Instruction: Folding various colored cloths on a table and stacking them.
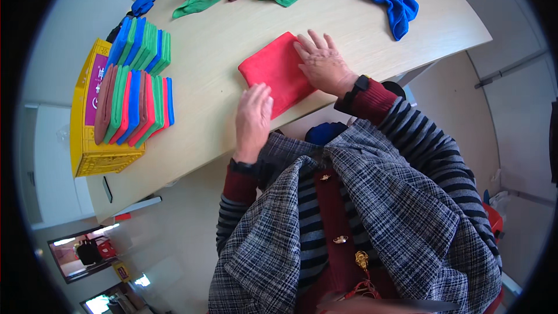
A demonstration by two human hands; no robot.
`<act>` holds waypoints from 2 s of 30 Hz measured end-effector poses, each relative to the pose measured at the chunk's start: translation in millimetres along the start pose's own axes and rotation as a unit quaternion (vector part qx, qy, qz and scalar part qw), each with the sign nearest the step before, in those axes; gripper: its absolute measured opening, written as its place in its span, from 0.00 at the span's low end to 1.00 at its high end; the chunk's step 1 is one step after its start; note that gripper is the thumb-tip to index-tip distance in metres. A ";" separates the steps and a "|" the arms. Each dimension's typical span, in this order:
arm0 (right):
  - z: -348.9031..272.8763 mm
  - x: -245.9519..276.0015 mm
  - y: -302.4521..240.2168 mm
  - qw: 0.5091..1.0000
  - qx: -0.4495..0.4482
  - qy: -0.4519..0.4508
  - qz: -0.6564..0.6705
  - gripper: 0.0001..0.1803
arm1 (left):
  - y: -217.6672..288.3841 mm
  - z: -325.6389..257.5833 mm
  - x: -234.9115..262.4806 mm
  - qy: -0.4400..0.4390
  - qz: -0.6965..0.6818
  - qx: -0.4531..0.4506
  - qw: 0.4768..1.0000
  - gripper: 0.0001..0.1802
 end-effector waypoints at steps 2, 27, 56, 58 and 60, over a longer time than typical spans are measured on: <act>4.4 5.9 -15.7 0.998 0.037 0.057 -0.016 0.32 | -5.3 19.0 13.7 0.054 -0.023 0.023 0.998 0.26; -33.6 2.0 -10.8 0.974 0.200 0.019 0.106 0.34 | 24.1 -7.7 -5.9 0.140 0.061 0.003 0.988 0.26; -46.0 -0.1 -2.7 0.986 0.152 0.066 -0.008 0.28 | 39.1 -5.6 -24.1 0.072 0.241 0.114 0.961 0.24; -47.0 0.7 -3.8 0.983 0.160 0.081 -0.032 0.27 | 40.9 -8.4 -24.7 0.056 0.257 0.107 0.959 0.25; -48.1 -0.2 -3.9 0.983 0.163 0.081 -0.032 0.27 | 41.7 -12.2 -25.1 0.052 0.264 0.104 0.957 0.26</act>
Point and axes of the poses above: each hand's wrist, its own z-axis towards the middle knuckle, its own x-axis out of the back of the hand, y = z × x, the point moved 4 cm from there along z, towards the middle knuckle, and after that the axes turned 6 degrees about -y, right-handed, at the moved point
